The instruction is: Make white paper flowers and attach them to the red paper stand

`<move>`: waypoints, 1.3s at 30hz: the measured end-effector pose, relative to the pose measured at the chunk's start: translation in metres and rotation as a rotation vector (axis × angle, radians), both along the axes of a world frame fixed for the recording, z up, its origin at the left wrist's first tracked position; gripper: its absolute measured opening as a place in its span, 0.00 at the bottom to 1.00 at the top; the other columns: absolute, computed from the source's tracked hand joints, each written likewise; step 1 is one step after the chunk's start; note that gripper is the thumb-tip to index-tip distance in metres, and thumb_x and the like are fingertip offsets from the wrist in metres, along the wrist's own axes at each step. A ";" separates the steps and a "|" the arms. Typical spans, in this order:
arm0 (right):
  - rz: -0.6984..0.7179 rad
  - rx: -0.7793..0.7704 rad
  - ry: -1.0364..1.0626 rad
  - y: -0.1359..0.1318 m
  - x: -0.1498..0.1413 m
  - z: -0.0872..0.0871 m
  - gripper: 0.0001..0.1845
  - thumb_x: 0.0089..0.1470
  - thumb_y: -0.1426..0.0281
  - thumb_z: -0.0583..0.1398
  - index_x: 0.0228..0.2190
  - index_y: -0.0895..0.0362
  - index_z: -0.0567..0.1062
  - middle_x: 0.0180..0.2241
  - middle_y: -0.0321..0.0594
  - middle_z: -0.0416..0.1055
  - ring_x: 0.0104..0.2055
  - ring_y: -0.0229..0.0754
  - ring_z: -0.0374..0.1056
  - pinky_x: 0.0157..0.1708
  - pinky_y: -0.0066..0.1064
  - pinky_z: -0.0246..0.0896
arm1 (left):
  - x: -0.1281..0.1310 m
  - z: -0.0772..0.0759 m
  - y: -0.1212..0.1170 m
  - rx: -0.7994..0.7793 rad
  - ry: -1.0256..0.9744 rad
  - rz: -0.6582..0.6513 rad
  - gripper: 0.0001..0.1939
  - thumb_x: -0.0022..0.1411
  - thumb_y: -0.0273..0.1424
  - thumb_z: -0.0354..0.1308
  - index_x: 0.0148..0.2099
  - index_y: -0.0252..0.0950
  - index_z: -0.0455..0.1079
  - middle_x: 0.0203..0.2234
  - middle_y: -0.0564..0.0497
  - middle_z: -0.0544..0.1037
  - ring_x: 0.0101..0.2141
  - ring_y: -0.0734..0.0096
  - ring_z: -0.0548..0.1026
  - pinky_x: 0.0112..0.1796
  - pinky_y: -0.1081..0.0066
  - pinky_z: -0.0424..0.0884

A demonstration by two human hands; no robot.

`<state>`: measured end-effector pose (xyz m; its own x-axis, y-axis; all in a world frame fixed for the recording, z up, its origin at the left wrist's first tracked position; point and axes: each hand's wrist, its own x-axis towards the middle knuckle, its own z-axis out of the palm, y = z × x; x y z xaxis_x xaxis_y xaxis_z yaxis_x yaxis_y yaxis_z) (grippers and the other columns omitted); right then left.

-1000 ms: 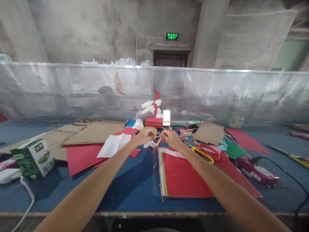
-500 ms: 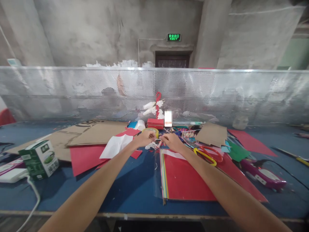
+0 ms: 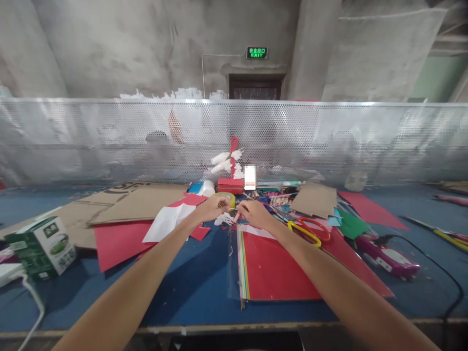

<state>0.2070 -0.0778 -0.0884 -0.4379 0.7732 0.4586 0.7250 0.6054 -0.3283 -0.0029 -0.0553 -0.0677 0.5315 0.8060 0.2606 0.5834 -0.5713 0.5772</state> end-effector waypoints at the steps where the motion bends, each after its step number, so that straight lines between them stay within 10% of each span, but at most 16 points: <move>1: -0.009 -0.001 -0.028 0.000 0.000 0.000 0.20 0.65 0.65 0.51 0.28 0.59 0.75 0.25 0.39 0.74 0.28 0.37 0.67 0.31 0.27 0.49 | -0.001 0.000 0.000 0.002 0.010 -0.003 0.08 0.59 0.34 0.54 0.35 0.35 0.70 0.28 0.50 0.77 0.30 0.70 0.73 0.32 0.72 0.65; 13: -0.065 -0.003 -0.102 0.000 -0.003 0.002 0.23 0.66 0.64 0.48 0.27 0.58 0.76 0.28 0.43 0.76 0.31 0.39 0.69 0.31 0.28 0.48 | 0.002 0.006 -0.005 0.077 0.037 -0.070 0.07 0.59 0.33 0.53 0.35 0.35 0.69 0.28 0.50 0.76 0.30 0.69 0.73 0.33 0.73 0.66; 24: 0.037 -0.332 -0.379 -0.004 0.038 0.018 0.18 0.47 0.55 0.65 0.34 0.56 0.77 0.32 0.39 0.75 0.29 0.38 0.66 0.25 0.25 0.50 | -0.005 0.000 -0.004 0.271 0.348 0.270 0.10 0.58 0.34 0.55 0.41 0.38 0.71 0.39 0.46 0.78 0.36 0.63 0.76 0.36 0.69 0.67; 32: 0.173 -0.539 -0.411 0.008 0.047 0.015 0.07 0.50 0.68 0.61 0.28 0.60 0.76 0.23 0.35 0.70 0.24 0.34 0.60 0.23 0.24 0.50 | 0.010 0.003 -0.013 0.359 0.256 0.017 0.08 0.62 0.33 0.52 0.39 0.37 0.70 0.36 0.48 0.76 0.34 0.66 0.74 0.35 0.69 0.67; 39: 0.400 -0.408 0.036 0.004 0.036 0.013 0.08 0.55 0.66 0.59 0.35 0.59 0.72 0.30 0.38 0.73 0.30 0.36 0.66 0.31 0.26 0.58 | 0.018 -0.006 -0.015 0.044 0.016 -0.218 0.17 0.61 0.42 0.56 0.49 0.37 0.66 0.35 0.49 0.77 0.34 0.67 0.76 0.35 0.69 0.69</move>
<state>0.2433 -0.0735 -0.0758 -0.7223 0.6684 0.1775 0.4498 0.6490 -0.6136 0.0154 -0.0703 -0.0740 0.6960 0.6597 0.2834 0.4521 -0.7093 0.5408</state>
